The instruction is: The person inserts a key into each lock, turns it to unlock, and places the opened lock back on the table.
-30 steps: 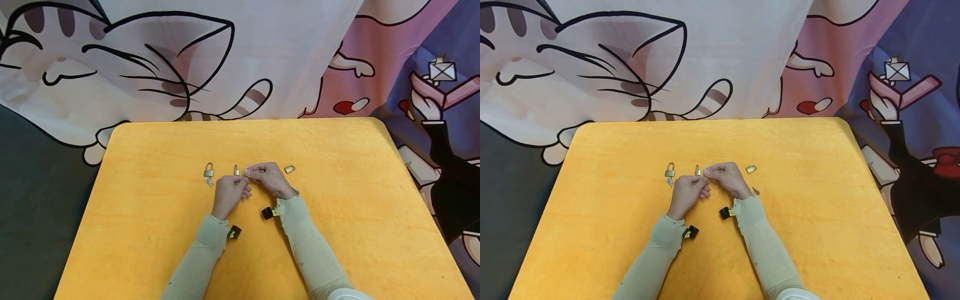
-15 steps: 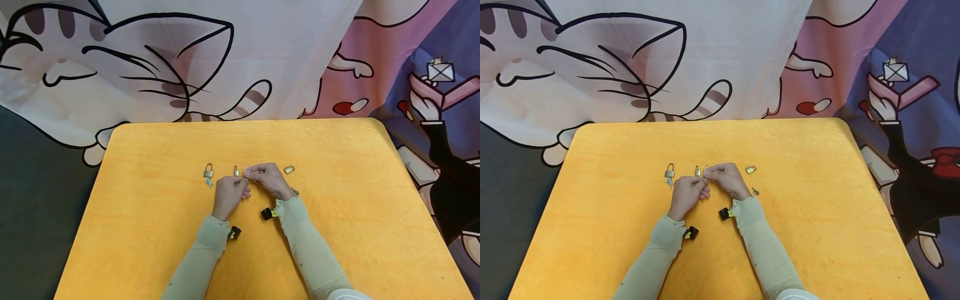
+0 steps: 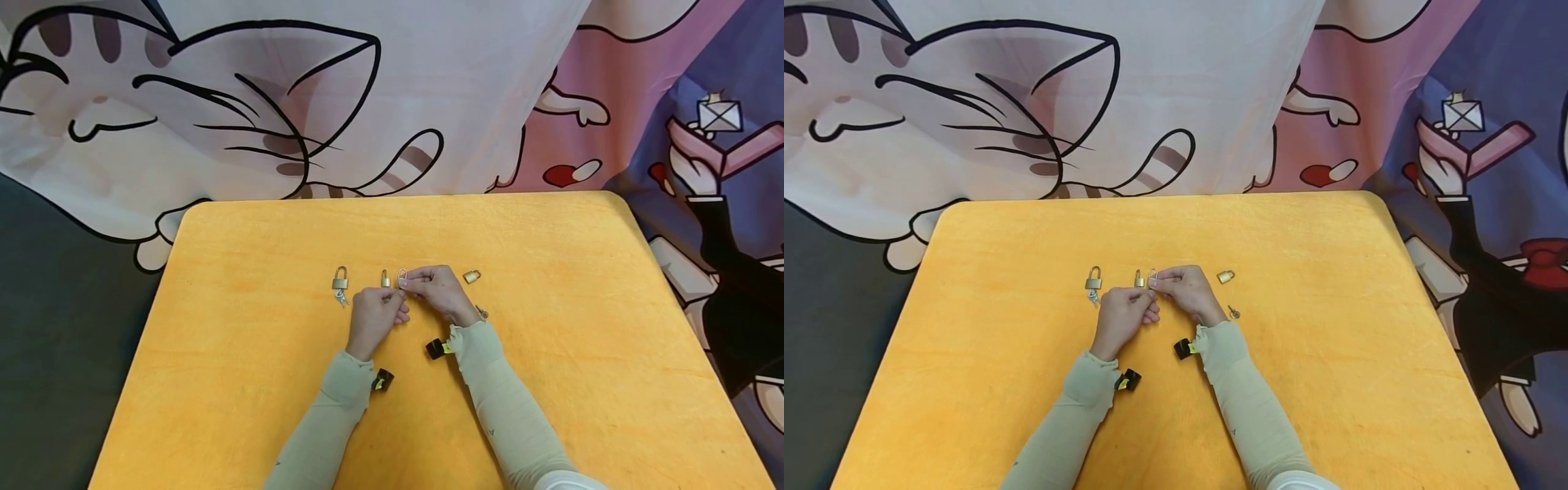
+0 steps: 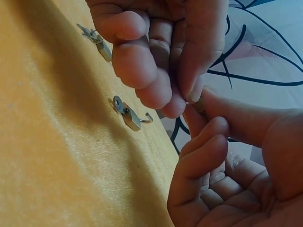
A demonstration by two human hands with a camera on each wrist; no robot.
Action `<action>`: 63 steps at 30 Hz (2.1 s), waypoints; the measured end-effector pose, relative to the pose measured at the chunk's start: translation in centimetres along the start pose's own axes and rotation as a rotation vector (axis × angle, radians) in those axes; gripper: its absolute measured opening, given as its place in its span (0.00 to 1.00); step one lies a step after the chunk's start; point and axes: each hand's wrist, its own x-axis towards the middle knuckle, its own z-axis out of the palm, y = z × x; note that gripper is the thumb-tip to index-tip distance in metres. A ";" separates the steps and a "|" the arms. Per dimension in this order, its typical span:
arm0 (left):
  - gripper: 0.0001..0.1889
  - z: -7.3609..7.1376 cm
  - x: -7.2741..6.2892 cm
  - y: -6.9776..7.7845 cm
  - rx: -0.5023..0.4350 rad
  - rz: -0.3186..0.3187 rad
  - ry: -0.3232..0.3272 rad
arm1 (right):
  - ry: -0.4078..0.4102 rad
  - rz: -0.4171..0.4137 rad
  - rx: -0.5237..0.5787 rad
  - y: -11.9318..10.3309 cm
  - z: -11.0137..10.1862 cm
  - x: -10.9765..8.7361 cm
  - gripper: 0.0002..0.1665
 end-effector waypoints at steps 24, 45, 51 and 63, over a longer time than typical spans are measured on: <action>0.14 -0.1 0.1 0.0 0.068 -0.088 -0.027 | -0.047 0.003 0.118 -0.1 0.0 -0.1 0.16; 0.13 -0.1 0.0 0.0 0.081 -0.077 -0.043 | -0.071 -0.027 0.121 -0.1 -0.1 -0.1 0.14; 0.12 -0.1 -0.1 0.0 0.095 -0.076 -0.048 | -0.022 -0.031 0.054 -0.1 -0.3 -0.1 0.12; 0.09 -0.2 0.0 0.0 0.105 -0.089 -0.053 | 0.077 0.015 -0.067 0.3 -0.6 0.2 0.11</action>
